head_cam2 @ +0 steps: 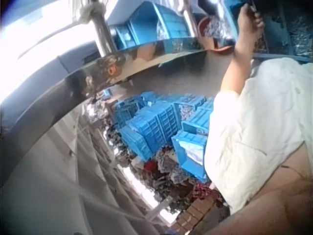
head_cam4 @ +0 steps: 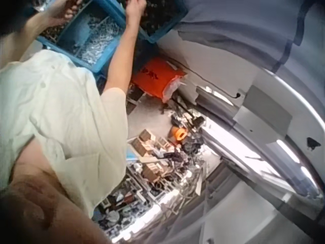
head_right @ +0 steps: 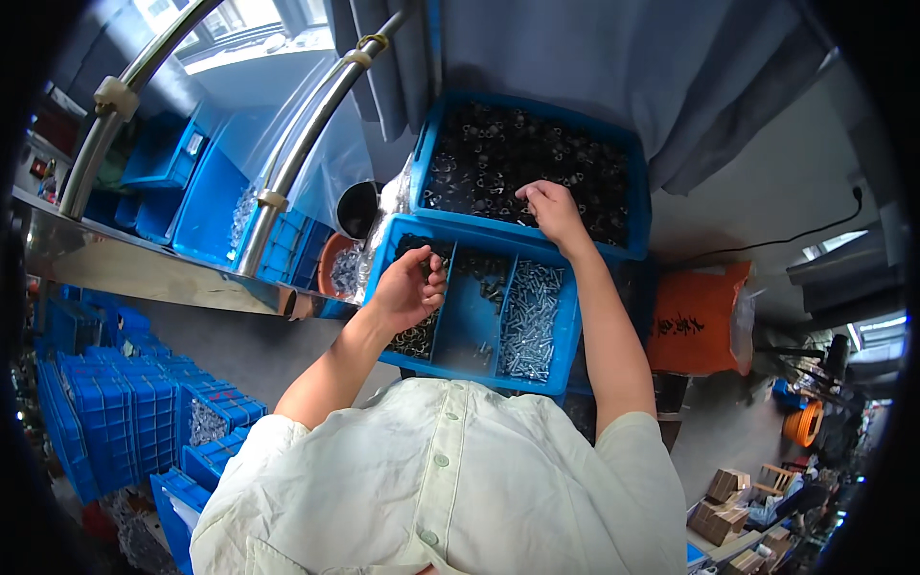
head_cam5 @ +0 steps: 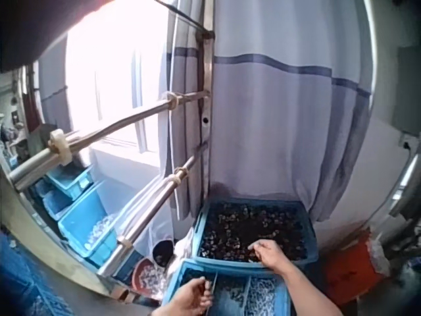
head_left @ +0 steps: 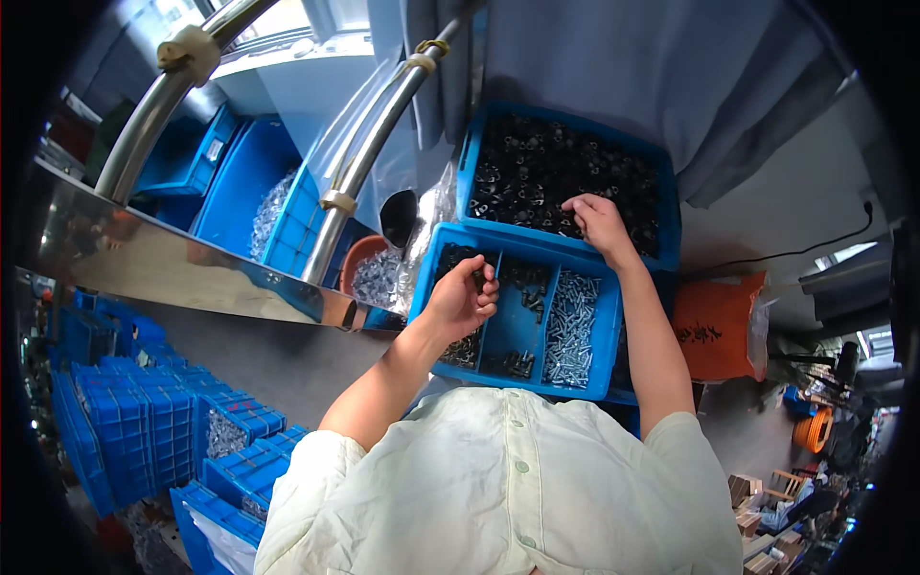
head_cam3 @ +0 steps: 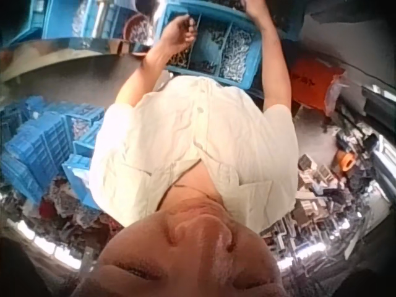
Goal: The person picks screws, metal clips, and brackets from plastic bins and fits them together by hand to assemble hardware components, placing the assembled pieces into a bin compartment.
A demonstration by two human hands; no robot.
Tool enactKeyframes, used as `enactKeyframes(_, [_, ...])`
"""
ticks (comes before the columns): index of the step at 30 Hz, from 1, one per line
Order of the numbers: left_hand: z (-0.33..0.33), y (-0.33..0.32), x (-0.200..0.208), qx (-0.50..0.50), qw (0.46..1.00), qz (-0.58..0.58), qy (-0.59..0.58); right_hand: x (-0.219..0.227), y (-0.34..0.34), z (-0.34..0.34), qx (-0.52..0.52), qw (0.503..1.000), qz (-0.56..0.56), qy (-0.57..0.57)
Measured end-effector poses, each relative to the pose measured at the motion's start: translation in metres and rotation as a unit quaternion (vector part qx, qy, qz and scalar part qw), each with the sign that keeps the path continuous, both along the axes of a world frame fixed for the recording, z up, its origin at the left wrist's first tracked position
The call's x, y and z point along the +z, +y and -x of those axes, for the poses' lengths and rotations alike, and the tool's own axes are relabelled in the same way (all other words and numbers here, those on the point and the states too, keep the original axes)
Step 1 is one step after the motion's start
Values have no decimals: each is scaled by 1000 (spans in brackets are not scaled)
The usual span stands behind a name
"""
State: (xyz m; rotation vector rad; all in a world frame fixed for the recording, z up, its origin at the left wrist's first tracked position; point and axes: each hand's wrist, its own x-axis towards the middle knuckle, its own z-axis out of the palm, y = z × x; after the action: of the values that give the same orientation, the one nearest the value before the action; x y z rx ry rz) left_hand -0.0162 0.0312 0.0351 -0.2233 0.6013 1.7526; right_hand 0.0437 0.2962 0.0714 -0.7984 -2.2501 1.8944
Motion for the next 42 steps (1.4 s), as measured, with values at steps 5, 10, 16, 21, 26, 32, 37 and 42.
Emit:
enactKeyframes(5, [-7, 7, -1, -27, 999, -20, -1, -35, 29, 45, 52, 969, -228, -79])
enactKeyframes(10, [-12, -1, 0, -27, 1000, 12, 2, -59, 32, 71, 100, 928, -286, -218])
enactKeyframes(16, [-8, -12, -9, -13, 1000, 21, 3, -69, 33, 74, 116, 906, -329, -239])
enactKeyframes(21, [-14, -4, -5, -21, 999, 31, 17, -77, 19, 77, 41, 900, -378, -214])
enactKeyframes(26, [-16, -7, -3, -26, 999, 39, 14, -62, 20, 67, -6, 953, -237, -189])
enactKeyframes(32, [-4, -11, 10, -2, 999, 23, 32, -26, 20, -3, 26, 885, 441, 148])
enactKeyframes(37, [-8, 22, 51, 83, 989, -20, 122, 0, -73, -47, -114, 778, 600, 144])
enactKeyframes(42, [-42, 65, 40, 64, 885, -2, 461, -61, -106, -71, -151, 698, 683, 156])
